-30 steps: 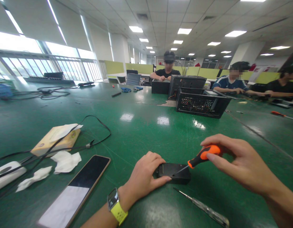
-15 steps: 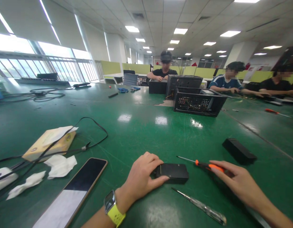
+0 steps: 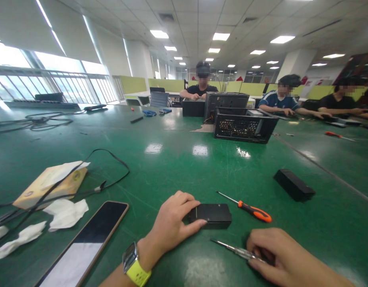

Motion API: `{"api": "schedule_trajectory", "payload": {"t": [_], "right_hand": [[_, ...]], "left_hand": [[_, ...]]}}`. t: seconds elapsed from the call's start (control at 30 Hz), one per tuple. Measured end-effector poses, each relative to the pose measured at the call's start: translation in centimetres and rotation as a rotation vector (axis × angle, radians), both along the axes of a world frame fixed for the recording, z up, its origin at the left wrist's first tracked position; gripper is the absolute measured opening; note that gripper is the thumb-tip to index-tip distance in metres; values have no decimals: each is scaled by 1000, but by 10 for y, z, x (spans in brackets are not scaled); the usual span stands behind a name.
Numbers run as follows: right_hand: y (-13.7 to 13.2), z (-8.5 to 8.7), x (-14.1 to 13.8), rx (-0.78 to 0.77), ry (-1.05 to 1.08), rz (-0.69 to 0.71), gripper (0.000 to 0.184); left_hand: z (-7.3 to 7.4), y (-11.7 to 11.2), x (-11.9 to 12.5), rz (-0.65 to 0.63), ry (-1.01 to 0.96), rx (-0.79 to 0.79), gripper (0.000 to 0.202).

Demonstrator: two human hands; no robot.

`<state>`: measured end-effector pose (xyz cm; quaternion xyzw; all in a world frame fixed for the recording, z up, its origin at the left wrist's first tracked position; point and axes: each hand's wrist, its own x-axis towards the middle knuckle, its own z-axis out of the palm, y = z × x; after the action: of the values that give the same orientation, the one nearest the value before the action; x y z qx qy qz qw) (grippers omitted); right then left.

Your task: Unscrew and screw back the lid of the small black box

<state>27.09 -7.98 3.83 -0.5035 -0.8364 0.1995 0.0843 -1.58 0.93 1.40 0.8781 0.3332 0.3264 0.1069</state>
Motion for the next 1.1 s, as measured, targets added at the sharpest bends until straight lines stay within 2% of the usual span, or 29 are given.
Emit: {"api": "schedule_trajectory", "payload": {"t": [0.3, 0.6, 0.77, 0.97, 1.1], "right_hand": [[12, -3, 26, 160, 150, -111, 18], [11, 0, 29, 146, 157, -108, 23], [14, 0, 30, 193, 218, -150, 21], [22, -11, 26, 288, 338, -162, 19], [28, -18, 27, 395, 291, -182, 24]], "left_hand": [[0, 0, 1, 2, 1, -5, 32], [0, 0, 1, 3, -3, -6, 31], [0, 0, 1, 6, -3, 3, 31], [-1, 0, 1, 6, -16, -20, 32], [-2, 1, 1, -1, -12, -62, 33]]}}
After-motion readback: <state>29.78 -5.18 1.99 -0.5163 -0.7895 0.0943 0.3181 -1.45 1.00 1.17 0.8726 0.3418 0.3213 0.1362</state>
